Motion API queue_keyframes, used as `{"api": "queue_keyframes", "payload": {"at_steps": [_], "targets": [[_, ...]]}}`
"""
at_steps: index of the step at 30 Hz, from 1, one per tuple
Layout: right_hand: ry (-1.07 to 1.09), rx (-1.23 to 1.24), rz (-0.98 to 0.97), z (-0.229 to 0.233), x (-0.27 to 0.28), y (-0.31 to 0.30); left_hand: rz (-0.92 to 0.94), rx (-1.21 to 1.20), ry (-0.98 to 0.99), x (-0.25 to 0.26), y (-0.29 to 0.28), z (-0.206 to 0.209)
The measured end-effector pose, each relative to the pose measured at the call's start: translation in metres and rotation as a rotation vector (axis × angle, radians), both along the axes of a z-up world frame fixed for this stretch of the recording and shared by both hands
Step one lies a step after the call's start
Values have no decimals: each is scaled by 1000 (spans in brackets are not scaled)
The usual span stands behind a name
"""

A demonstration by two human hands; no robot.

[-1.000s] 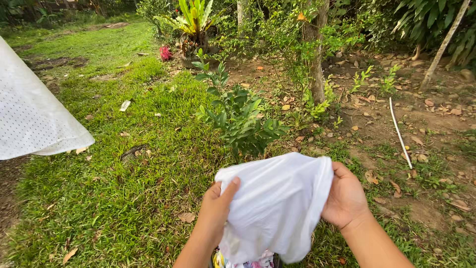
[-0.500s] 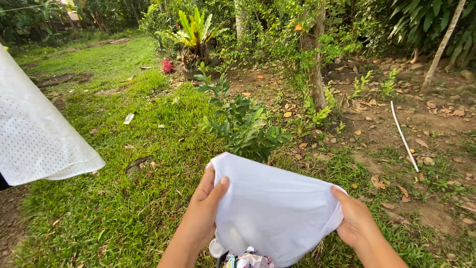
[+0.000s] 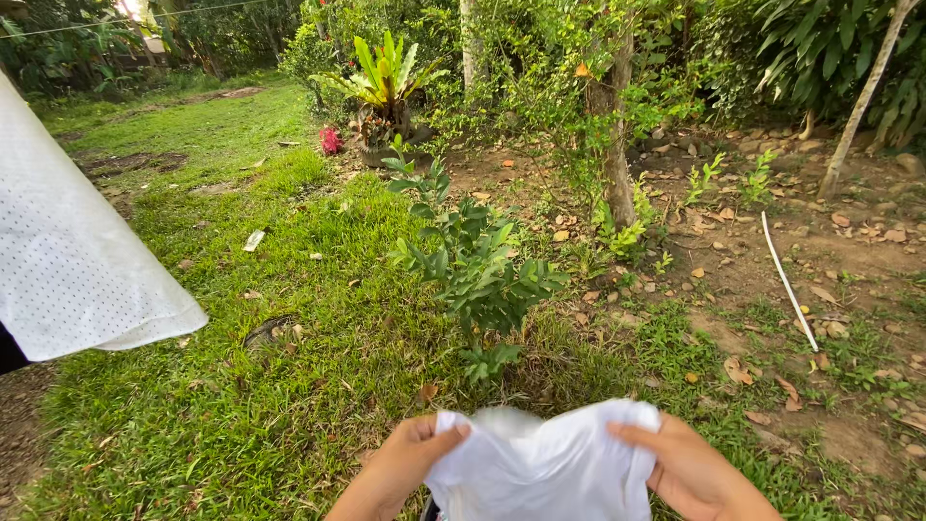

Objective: The person takes various items of clothing from a basket, spreads them out with both hands, and hangs them on a clothesline in an outdoor yard.

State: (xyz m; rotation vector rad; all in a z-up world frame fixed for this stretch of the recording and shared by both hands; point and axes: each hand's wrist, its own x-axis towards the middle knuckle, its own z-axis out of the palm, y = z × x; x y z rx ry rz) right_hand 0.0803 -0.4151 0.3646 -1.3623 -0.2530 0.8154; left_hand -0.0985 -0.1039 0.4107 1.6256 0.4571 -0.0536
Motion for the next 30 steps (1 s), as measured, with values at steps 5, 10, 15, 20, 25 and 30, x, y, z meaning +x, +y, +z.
{"api": "queue_keyframes", "payload": {"at_steps": [5,10,15,20,25,30], "targets": [[-146,-56,-394,-17,42,-22,229,-211,-333,2,10,25],[12,124,-494,8,30,-22,258,-417,-469,-12,4,53],[143,315,-404,50,-5,1,-134,-33,-558,-6,-8,37],[-79,-31,36,42,-11,9,34,-557,-201,-9,9,37],[-37,220,-195,64,-9,8,25,-217,-131,-11,7,35],[-74,-10,-52,77,-26,5,-25,-601,-241,-23,23,47]]}}
